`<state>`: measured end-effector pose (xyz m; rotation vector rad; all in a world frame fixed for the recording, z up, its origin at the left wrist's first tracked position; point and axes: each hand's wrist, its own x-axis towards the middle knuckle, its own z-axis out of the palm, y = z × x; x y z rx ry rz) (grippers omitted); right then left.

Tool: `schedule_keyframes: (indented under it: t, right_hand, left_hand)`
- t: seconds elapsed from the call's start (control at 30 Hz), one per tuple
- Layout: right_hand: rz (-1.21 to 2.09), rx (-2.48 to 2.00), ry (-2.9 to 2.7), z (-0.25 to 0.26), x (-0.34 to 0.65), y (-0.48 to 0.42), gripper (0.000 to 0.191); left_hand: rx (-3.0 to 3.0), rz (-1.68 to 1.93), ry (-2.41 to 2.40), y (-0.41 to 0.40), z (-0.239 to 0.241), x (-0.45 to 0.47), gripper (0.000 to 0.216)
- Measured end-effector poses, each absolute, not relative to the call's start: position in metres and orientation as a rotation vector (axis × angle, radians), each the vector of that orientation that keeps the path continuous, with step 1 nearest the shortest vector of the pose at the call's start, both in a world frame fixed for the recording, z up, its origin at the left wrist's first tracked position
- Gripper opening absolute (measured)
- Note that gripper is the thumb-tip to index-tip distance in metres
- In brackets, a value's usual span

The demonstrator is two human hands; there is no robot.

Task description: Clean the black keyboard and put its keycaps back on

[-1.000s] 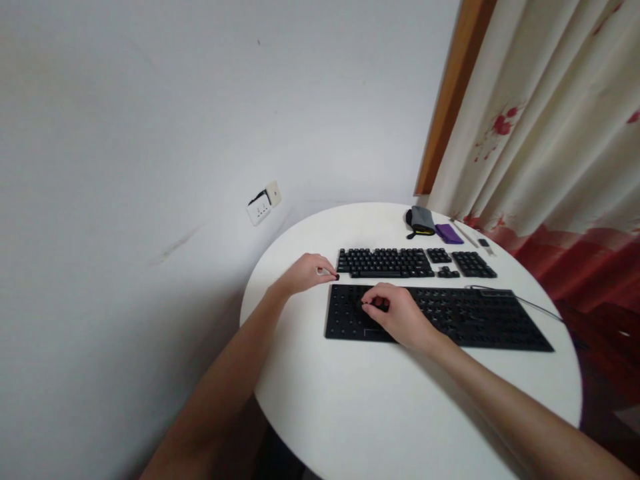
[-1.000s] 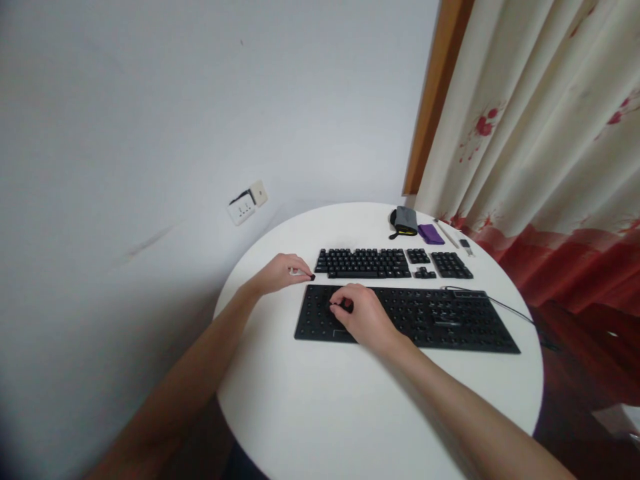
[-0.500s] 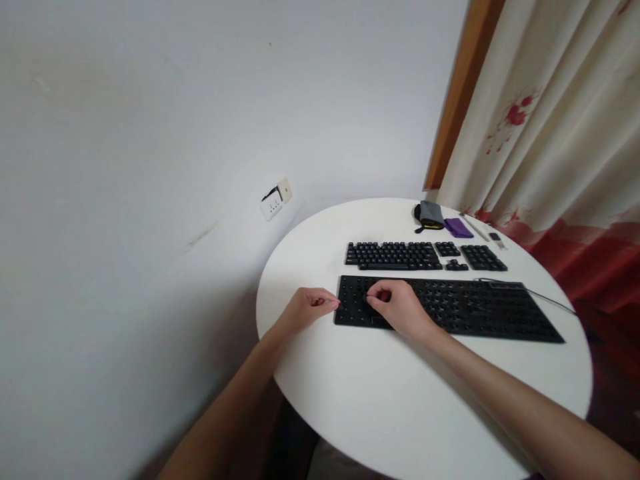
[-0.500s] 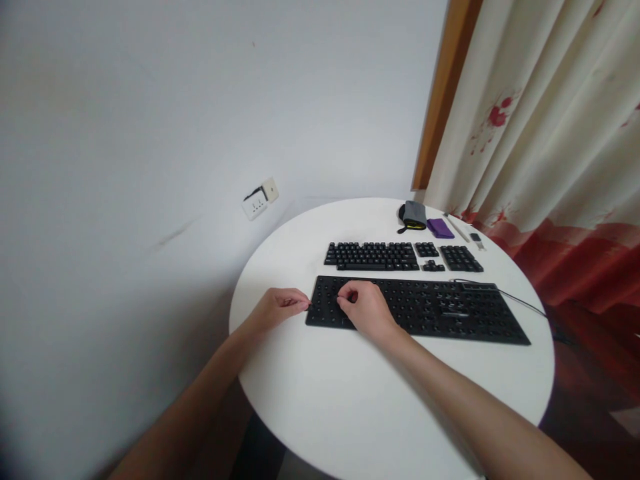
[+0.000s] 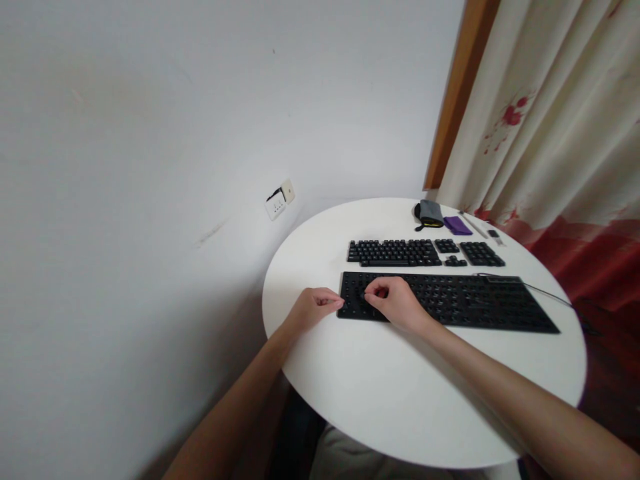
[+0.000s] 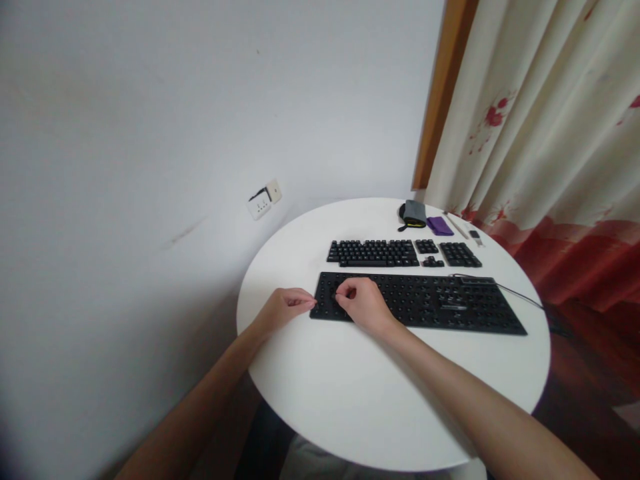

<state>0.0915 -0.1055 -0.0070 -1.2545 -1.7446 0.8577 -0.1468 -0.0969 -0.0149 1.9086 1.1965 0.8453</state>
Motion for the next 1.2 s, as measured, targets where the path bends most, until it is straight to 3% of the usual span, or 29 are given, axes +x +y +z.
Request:
schedule_keyframes:
  t: [0.57,1.2]
  right_hand:
    - [0.878,-1.226,-1.736,-0.0045,0.0911,-0.1089,0.008]
    - [0.892,-1.224,-1.777,-0.0085,0.0876,-0.1109,0.008]
  left_hand:
    - [2.072,1.003,1.046,-0.1014,-0.0154,-0.1455,0.006]
    - [2.238,1.000,1.025,-0.1003,-0.0173,-0.1488,0.006]
